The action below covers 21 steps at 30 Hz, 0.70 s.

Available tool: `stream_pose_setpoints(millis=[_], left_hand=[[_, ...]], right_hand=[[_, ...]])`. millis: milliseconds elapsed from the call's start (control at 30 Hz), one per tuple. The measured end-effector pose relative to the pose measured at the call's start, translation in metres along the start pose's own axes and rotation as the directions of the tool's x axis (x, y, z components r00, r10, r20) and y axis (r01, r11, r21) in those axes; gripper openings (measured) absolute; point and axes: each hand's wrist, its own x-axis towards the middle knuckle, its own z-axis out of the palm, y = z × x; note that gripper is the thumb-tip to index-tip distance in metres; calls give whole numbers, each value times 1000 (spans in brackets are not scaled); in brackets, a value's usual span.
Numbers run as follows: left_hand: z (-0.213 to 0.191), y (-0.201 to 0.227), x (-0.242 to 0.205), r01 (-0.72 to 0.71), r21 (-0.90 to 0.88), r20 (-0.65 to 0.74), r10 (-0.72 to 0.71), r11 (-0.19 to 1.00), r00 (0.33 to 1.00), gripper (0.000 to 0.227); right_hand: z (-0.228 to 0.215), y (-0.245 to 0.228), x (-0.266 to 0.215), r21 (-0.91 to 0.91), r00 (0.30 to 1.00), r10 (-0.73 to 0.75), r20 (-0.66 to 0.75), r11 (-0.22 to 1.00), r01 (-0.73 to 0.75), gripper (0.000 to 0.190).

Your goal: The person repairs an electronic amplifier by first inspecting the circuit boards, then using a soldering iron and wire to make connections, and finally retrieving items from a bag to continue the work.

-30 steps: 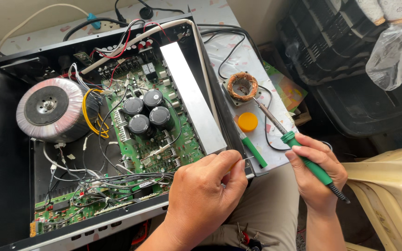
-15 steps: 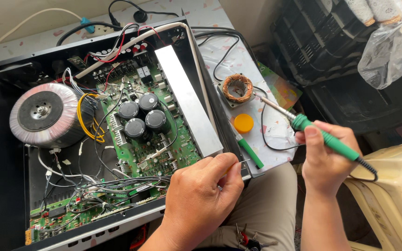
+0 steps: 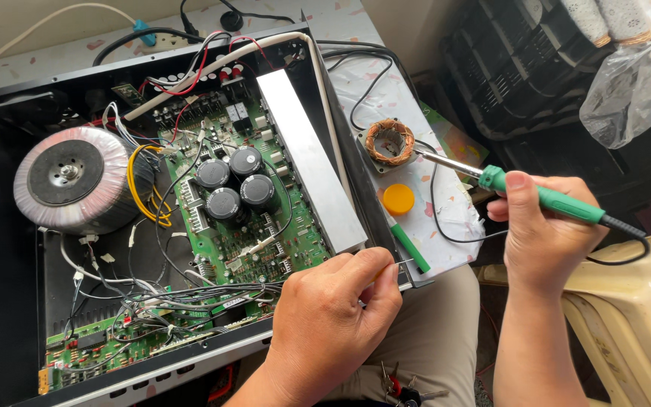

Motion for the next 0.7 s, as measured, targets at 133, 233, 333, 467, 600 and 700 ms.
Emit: stream_pose_setpoints(millis=[133, 233, 333, 467, 600, 700], left_hand=[[1, -1, 0, -14, -1, 0, 14, 1000, 1000, 8], [0, 0, 0, 0, -2, -7, 0, 1000, 1000, 7], [-1, 0, 0, -6, -21, 5, 6, 1000, 1000, 8], [-2, 0, 1, -20, -31, 5, 20, 999, 1000, 12], [-3, 0, 1, -12, -33, 11, 12, 999, 1000, 11], [-2, 0, 1, -20, -30, 11, 21, 999, 1000, 10]], right_hand=[[6, 2, -3, 15, 999, -1, 50, 1000, 0, 18], [-8, 5, -7, 34, 1000, 5, 20, 999, -5, 18], [-7, 8, -7, 85, 999, 30, 25, 996, -32, 19], [-7, -10, -7, -13, 986, -95, 135, 995, 98, 16], [-16, -14, -7, -80, 964, -161, 210, 980, 181, 12], [-16, -7, -4, -60, 946, -194, 259, 974, 217, 14]])
